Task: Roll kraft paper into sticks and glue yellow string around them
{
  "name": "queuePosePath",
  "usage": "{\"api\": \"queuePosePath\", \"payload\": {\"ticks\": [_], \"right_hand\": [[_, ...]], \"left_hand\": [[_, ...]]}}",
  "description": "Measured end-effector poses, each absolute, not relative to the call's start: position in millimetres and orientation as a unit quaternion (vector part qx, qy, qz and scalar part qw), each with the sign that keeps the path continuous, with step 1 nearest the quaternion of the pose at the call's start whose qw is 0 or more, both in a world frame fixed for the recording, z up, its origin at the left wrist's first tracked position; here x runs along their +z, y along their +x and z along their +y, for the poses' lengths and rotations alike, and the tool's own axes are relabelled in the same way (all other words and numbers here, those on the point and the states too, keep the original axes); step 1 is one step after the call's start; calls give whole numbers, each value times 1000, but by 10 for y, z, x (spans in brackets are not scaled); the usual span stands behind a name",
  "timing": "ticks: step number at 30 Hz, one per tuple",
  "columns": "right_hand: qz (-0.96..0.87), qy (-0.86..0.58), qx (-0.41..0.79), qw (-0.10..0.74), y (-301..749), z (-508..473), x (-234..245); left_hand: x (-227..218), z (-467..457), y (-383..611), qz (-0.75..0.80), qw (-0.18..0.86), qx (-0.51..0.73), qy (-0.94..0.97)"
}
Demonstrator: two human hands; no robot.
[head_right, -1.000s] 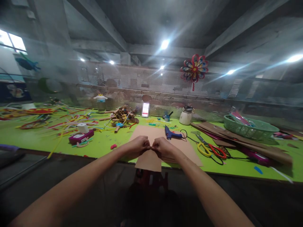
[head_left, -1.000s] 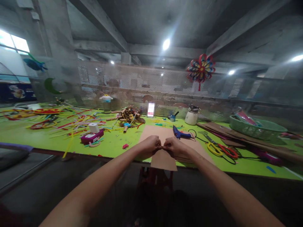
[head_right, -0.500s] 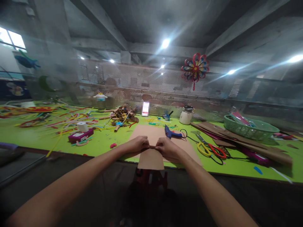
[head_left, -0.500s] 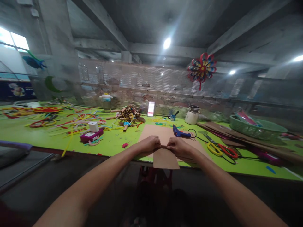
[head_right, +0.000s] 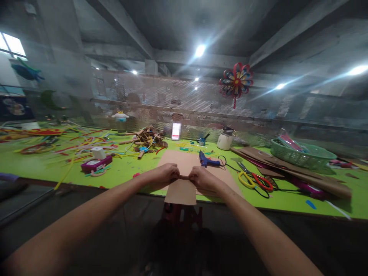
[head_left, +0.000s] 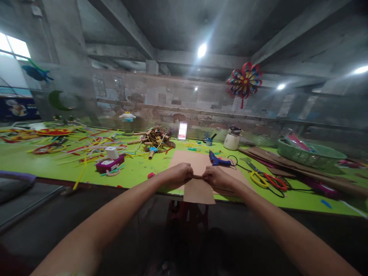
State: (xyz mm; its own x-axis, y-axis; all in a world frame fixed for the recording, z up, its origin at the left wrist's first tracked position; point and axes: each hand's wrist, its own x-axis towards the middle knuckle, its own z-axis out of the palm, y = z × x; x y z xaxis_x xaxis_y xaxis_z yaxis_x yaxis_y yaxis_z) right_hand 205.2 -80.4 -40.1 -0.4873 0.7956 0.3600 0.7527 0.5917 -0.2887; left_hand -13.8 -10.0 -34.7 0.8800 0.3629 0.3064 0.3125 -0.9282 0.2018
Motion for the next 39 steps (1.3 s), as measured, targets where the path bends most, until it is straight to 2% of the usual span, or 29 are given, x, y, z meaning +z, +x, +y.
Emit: {"api": "queuePosePath", "payload": {"ticks": [3, 5, 9, 11, 13, 15, 19, 24, 28, 33, 39], "right_hand": [[-846, -469, 59, 245, 2026, -843, -386], [-827, -492, 85, 256, 2008, -891, -329], [-803, -471, 201, 304, 2023, -1009, -96], [-780, -430, 278, 361, 2047, -1063, 16], [-736, -376, 355, 437, 2050, -1114, 85], [-706, -327, 420, 466, 2007, -1180, 127], [-777, -263, 454, 347, 1823, -1402, 303], [-901, -183, 332, 211, 1683, -1730, 698], [-920, -164, 292, 205, 1633, -1876, 810], [-903, -139, 329, 239, 1623, -1876, 729], [-902, -313, 243, 169, 1835, -1659, 636]], "left_hand": [[-357, -112, -148, 177, 52, 183, 966], [-353, -104, -158, 191, 79, 196, 959], [-252, -125, -218, 206, 281, 182, 920], [-142, -197, -258, 180, 391, 169, 887], [-15, -315, -286, 141, 464, 175, 857], [91, -460, -290, 111, 519, 168, 831], [126, -698, -231, 53, 620, 122, 773], [-64, -769, -113, -7, 694, 116, 711], [-163, -827, 8, -53, 733, 127, 666], [-198, -975, 203, -41, 759, 97, 643], [-130, -753, 111, 114, 674, 180, 708]]}}
